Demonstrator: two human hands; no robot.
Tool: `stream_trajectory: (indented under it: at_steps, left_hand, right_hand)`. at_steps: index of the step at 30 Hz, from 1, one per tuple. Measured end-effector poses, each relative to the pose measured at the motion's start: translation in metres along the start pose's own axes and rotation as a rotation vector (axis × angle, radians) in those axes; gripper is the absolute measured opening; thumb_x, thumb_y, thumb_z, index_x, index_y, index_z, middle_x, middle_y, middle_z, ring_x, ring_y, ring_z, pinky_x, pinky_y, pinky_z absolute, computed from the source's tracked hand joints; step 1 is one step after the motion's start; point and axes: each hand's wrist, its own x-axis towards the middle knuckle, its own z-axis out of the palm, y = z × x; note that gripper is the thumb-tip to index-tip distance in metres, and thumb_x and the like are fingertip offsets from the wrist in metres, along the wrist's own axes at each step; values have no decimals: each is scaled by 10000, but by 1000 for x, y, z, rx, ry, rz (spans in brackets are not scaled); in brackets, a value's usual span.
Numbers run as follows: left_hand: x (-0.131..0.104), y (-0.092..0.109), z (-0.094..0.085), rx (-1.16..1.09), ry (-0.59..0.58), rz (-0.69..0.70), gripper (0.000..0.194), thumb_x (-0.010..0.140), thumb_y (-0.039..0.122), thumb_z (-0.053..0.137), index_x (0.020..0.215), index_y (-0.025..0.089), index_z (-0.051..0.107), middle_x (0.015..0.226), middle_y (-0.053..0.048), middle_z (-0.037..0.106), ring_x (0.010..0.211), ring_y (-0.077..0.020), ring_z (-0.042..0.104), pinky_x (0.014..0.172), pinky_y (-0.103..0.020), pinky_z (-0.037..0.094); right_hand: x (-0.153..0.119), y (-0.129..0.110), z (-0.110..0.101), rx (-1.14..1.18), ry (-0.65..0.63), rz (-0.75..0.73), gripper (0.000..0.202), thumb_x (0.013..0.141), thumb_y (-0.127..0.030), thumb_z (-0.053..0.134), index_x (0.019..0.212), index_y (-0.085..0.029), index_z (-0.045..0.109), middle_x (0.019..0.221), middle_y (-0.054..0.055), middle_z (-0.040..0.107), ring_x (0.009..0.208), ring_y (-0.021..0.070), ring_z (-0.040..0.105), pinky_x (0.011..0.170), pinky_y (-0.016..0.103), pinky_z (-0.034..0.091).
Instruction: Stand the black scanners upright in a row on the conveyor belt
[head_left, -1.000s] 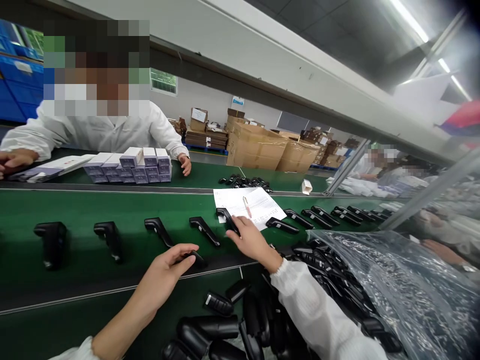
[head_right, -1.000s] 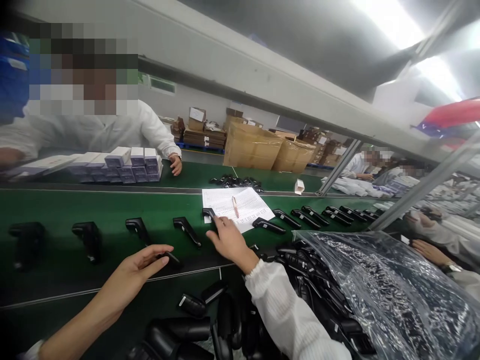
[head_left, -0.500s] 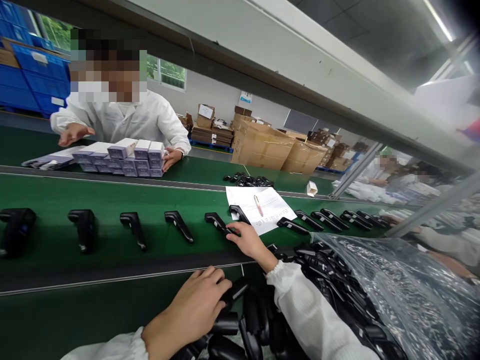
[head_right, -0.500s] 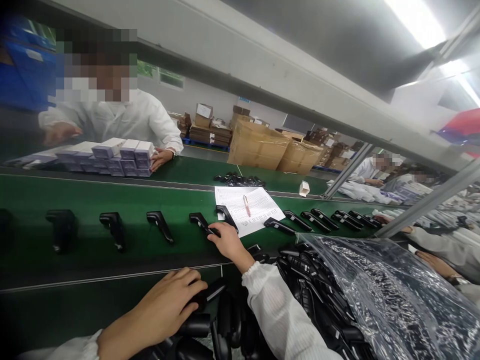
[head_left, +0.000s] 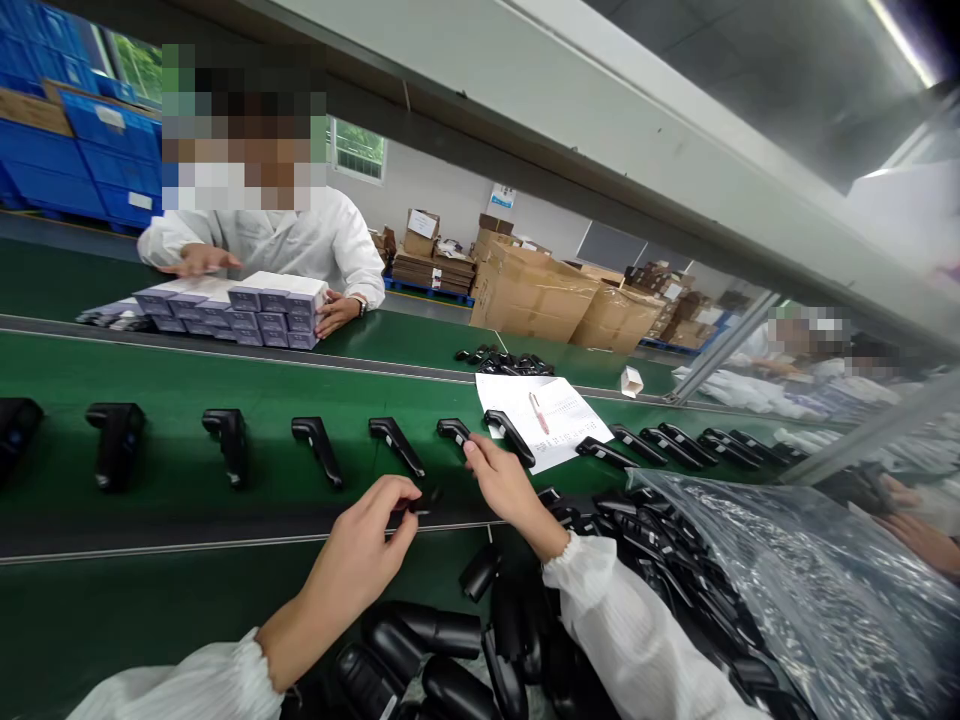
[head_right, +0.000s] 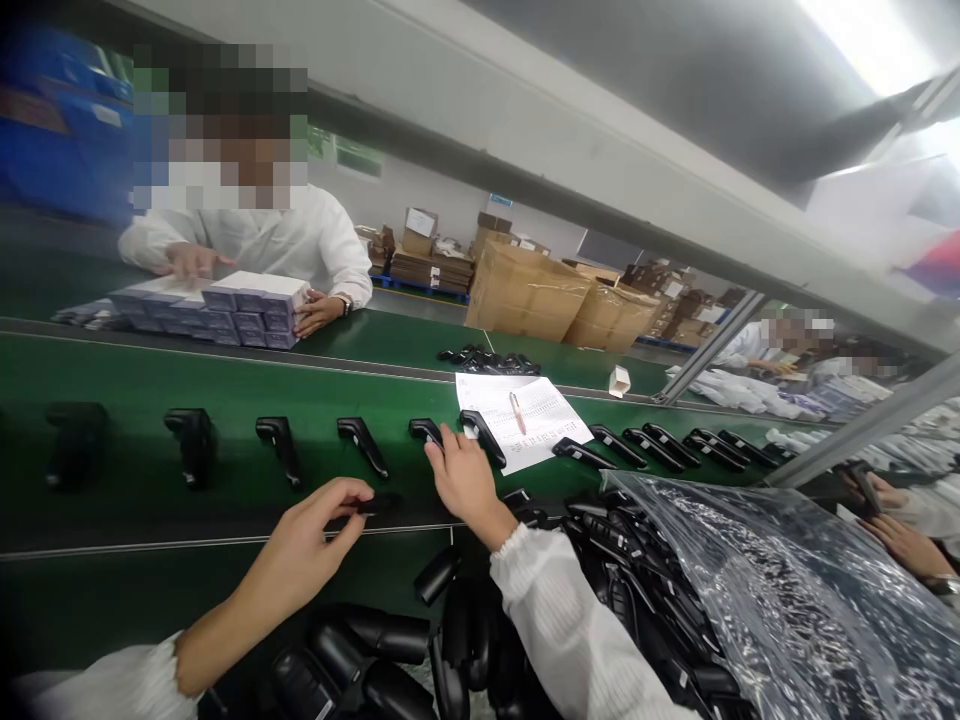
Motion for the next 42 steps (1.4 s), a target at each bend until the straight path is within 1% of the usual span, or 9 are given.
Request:
stream_trajectory:
  at_steps: [4,7,11,17,22,31,35,38,42]
  left_hand:
    - [-3,-4,10,242,154,362,171,941,189,410,1015,201,564,1051,-60,643,979,-193,643,821,-289,539]
    - [-2,6,18,373,80,410,272,949,150,360,1135,183,555,1169,-93,611,1125,-228,590,937,-342,510]
    - [-2,33,27,445,-71,241,345,908,236,462,1229,131,530,1293,-166,521,1228,-322,491,949,-442,503]
    - [-4,52,56,513,-477,224,422,851,294,575,1257,179,576,1143,-146,619,1061,-349,572,872,-548,499]
    - [-9,41,50,539,-537,211,443,755,71,536,1192,114,597,1130,-158,628,1050,-325,592,914,-479,498]
    - [7,-2,-7,-68,-72,-263,498,891,304,462,1374,201,402,1273,-116,572,1049,-239,639,847,-356,545]
    - [1,-7,-12,10,-92,-95,525,903,243,429,1415,223,317,1345,-106,547,1173,-248,588,911,-365,522]
    - [-7,0,-11,175,-178,44,556,907,155,371,1441,282,284,1387,-80,504,1044,-219,646,843,-341,536]
    - [-18,13,-13,458,-153,93,442,900,206,462,1342,224,449,1304,-104,544,1132,-293,558,899,-421,494]
  right_hand:
    - [-34,-38,-4,884,-320,272,504,852,-605,563,1046,-146,637,818,71,649,712,179,626,632,303,493]
    - [-38,-43,-3,1175,-223,365,530,629,-437,820,1030,-168,602,797,12,622,688,137,602,622,265,496]
    - [-15,-18,-6,963,-70,265,432,682,-428,767,990,-204,562,710,-36,581,612,121,552,552,241,465]
    - [24,-10,10,35,-202,-217,249,847,-279,650,1094,-243,655,1001,31,675,913,194,633,834,311,470]
    - [39,-14,38,-315,-189,-144,445,904,-229,582,1328,-130,488,1098,153,673,1018,260,644,826,324,471]
    - [25,-13,19,-174,-56,-103,458,973,-397,491,1328,-111,518,1200,185,623,1118,260,582,971,391,433]
    - [-3,-36,3,419,-353,-145,465,929,-487,530,1284,-189,577,1074,74,692,942,192,654,812,306,513]
    - [-10,-49,0,502,-599,-258,306,858,-391,639,1107,-220,688,965,15,716,895,182,661,803,289,507]
    - [7,-47,11,389,-493,-205,277,807,-290,670,1072,-225,714,915,2,722,867,182,660,826,301,496]
